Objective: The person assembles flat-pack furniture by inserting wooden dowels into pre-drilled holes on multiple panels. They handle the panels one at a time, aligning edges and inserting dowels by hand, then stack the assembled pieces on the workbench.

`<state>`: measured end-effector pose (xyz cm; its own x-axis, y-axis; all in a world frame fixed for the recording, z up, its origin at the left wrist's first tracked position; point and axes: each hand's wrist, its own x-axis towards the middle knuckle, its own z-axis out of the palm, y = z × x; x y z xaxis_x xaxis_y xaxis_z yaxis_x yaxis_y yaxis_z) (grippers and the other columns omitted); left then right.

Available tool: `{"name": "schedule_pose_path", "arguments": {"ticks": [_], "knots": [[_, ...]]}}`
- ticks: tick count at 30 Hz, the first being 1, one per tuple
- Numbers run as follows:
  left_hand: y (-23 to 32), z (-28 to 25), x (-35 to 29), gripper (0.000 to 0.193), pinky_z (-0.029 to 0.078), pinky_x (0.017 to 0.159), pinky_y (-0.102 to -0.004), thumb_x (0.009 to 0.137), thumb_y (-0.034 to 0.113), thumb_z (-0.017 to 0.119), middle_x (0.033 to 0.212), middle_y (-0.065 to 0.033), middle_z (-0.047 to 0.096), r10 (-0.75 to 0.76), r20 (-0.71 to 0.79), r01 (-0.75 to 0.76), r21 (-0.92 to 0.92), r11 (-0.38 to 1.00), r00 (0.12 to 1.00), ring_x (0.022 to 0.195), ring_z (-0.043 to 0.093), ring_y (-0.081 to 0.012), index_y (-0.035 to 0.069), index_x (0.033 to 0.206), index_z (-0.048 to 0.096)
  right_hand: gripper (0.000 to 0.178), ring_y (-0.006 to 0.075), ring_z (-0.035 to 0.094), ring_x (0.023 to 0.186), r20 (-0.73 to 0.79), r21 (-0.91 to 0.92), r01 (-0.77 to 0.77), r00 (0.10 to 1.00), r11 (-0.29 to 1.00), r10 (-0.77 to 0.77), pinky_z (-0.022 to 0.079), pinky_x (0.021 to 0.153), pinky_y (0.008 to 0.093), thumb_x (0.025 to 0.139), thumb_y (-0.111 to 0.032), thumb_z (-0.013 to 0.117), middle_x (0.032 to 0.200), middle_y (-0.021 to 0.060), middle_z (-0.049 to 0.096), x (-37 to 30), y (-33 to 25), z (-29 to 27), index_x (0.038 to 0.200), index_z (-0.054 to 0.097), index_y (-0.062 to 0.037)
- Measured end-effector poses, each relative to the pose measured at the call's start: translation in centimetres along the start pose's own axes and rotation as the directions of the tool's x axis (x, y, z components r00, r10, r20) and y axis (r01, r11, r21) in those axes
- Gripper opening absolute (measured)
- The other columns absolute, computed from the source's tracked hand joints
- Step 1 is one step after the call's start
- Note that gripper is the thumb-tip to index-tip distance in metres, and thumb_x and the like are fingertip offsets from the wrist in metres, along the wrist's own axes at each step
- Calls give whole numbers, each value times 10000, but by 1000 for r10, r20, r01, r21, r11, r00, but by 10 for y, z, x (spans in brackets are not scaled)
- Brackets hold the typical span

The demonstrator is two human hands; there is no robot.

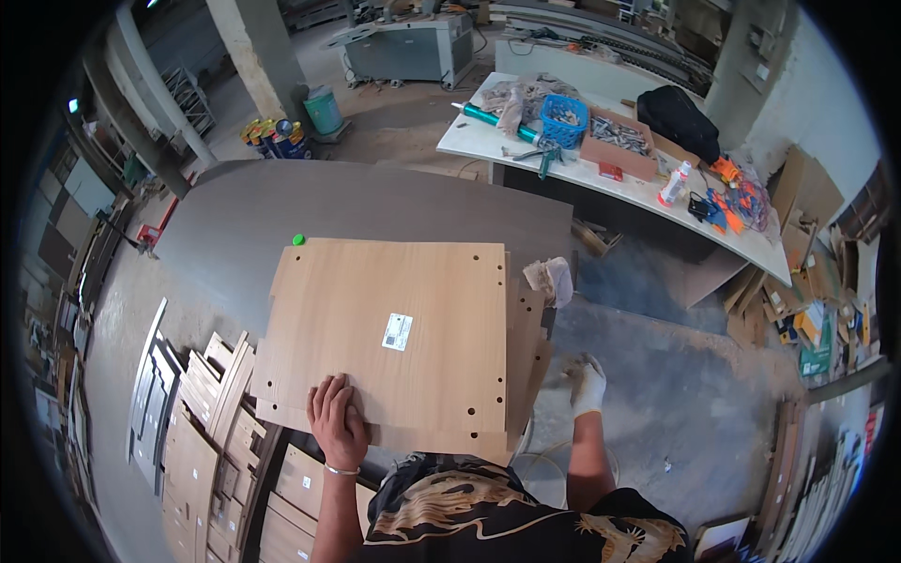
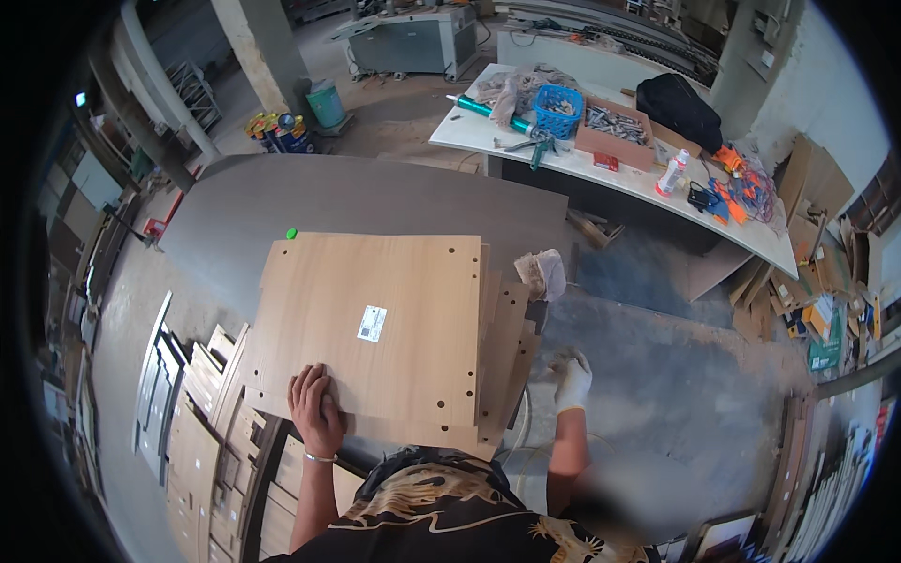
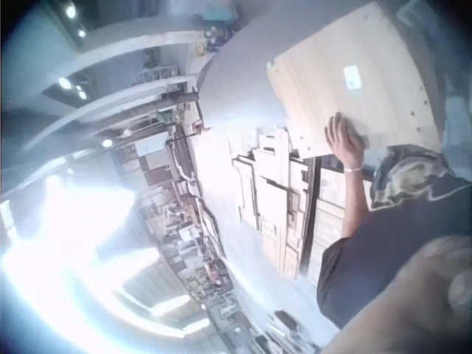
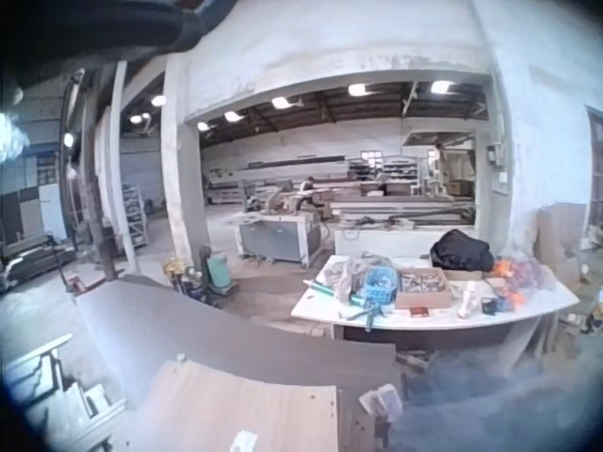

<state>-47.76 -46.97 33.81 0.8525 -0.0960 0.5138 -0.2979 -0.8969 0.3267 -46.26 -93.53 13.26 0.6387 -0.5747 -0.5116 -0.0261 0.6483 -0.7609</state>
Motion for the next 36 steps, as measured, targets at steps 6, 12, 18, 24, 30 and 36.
{"name": "schedule_pose_path", "arguments": {"ticks": [6,12,18,24,30,36], "knots": [[-8,-15,9,254,373,1171,-531,847,5,622,1307,-135,691,12,53,-6,-113,994,999,1313,590,-348,37,1090,688,378,253,695,790,202,-233,203,967,951,-157,582,704,372,997,-78,529,1091,175,702,-39,-44,43,1351,615,21],[-99,-68,20,210,451,1065,-488,825,-43,656,1173,-127,726,-161,-187,148,-83,986,969,1173,644,-352,38,1011,709,417,226,692,876,521,-443,560,796,700,-308,577,802,352,1028,-193,622,1149,180,704,-119,-86,122,1363,605,54],[-321,-37,12,138,545,682,-308,981,66,609,860,-96,733,-687,-251,573,-400,715,682,723,668,-147,-4,1031,717,434,228,662,1051,591,-634,638,764,438,-258,554,913,347,1050,-161,600,1288,193,658,-177,-95,152,1404,555,86],[-495,103,-25,202,580,809,-422,881,198,640,936,-170,764,-804,239,838,-201,507,544,892,739,-366,97,975,787,462,300,610,1254,587,-771,636,724,22,-362,468,1091,393,914,84,542,1359,209,613,-216,-43,233,1375,561,79],[-535,196,88,238,573,855,-458,916,270,671,1030,-164,762,-722,432,792,26,610,541,991,720,-380,119,1083,749,400,365,574,1313,677,-734,629,640,-258,-364,433,1129,453,1036,-179,596,1405,221,601,-275,55,328,1363,592,51],[-576,256,166,347,559,945,-492,995,353,593,1249,-178,695,-672,501,648,258,717,545,1145,689,-375,87,1216,619,473,420,558,1325,701,-709,546,610,-445,-369,429,1127,500,1080,-362,514,1385,233,623,-296,84,367,1303,638,35]]}}
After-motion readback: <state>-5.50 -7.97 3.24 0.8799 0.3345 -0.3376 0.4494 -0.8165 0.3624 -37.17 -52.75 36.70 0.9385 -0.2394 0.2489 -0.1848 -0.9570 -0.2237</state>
